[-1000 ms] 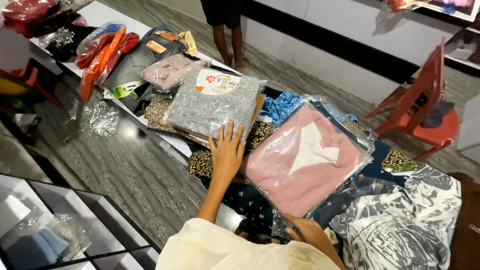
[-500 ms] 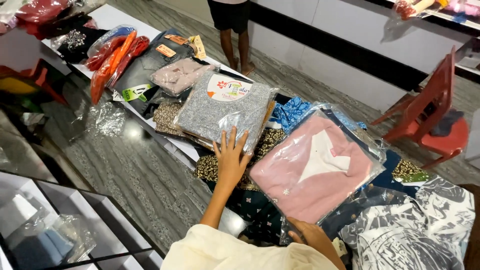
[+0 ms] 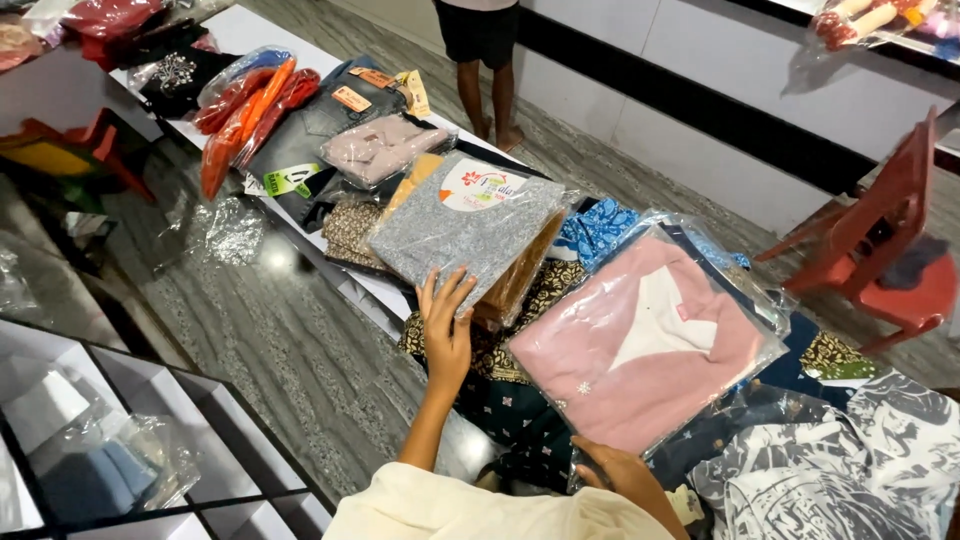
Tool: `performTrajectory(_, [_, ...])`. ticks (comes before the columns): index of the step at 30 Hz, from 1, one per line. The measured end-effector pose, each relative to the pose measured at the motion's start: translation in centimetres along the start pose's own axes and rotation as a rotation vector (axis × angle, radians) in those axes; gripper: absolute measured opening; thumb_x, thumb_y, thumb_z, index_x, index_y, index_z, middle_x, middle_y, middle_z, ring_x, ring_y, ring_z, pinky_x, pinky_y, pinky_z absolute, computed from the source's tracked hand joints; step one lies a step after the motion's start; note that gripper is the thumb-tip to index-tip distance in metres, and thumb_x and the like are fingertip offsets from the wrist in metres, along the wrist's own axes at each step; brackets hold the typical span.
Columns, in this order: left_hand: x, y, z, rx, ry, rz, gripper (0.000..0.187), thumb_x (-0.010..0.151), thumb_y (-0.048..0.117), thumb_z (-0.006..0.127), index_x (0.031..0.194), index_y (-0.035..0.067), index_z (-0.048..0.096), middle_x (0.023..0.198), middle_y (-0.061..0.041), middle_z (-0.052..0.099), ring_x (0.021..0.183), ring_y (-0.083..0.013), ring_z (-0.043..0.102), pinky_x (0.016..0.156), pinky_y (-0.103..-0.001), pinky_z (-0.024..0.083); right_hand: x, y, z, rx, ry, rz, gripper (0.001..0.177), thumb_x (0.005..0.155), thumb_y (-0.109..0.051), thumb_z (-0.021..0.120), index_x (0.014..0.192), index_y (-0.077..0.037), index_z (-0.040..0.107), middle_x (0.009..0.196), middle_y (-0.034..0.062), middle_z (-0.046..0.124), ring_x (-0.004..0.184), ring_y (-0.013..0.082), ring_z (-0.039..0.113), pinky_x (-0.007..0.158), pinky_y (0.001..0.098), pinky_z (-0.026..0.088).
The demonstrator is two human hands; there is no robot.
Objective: Organize and sort packaged clothing items into shelves.
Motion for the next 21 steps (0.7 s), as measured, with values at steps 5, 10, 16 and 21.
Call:
performTrajectory(5, [-1.3, 1.2, -1.6, -0.048, 0.060, 0.045, 0.031, 0.106, 0.018, 0.052, 0.132, 0.013, 0.070, 0.147, -0.007, 0.062, 0.154, -0.0383, 0.038, 0.131, -0.062, 0.011, 0.7, -2.5, -0.4, 0.116, -0.120, 0.054, 0.052, 0.094, -0.030, 0.065, 0.142, -0.012, 0.056, 0.131, 0.0151, 0.070, 0.122, 0.0289, 0.065, 0.104, 0.0358, 0.048])
performTrajectory(10, [-5.0, 3.1, -1.6, 0.022, -0.033, 0.128, 0.034, 0.098, 0.015, 0.060, 0.131, 0.016, 0.069, 0.148, -0.007, 0.061, 0.150, -0.0401, 0.040, 0.127, -0.068, 0.012, 1.3, -0.3, 2.1, 0.715, -0.051, -0.061, 0.076, 0.099, -0.049, 0.053, 0.159, -0.009, 0.031, 0.151, 0.0214, 0.055, 0.138, 0.0331, 0.054, 0.111, 0.0406, 0.039])
performTrajectory(16, [-11.5, 4.9, -0.7, 0.163, -0.278, 0.246, 0.048, 0.090, 0.016, 0.066, 0.138, 0.018, 0.067, 0.151, -0.006, 0.057, 0.145, -0.0397, 0.043, 0.121, -0.073, 0.014, 3.0, -0.3, 1.3, 1.331, 0.050, -0.098, 0.099, 0.094, -0.068, 0.049, 0.166, -0.012, 0.013, 0.152, 0.0269, 0.049, 0.133, 0.0365, 0.056, 0.105, 0.0455, 0.045])
performTrajectory(21, [-14.8, 6.2, -0.1, 0.179, -0.380, 0.259, 0.051, 0.092, 0.023, 0.071, 0.142, 0.017, 0.065, 0.154, -0.006, 0.056, 0.145, -0.0373, 0.045, 0.120, -0.075, 0.014, 3.6, -3.1, -0.1, 1.465, 0.159, 0.008, 0.077, 0.102, -0.042, 0.052, 0.163, -0.010, 0.017, 0.144, 0.0237, 0.053, 0.122, 0.0335, 0.059, 0.101, 0.0469, 0.049])
Point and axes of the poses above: each hand's wrist, its own x-axis towards the middle knuckle, its own z-axis out of the palm, y = z × x, the point moved 1 cm from there along x, towards the middle knuckle
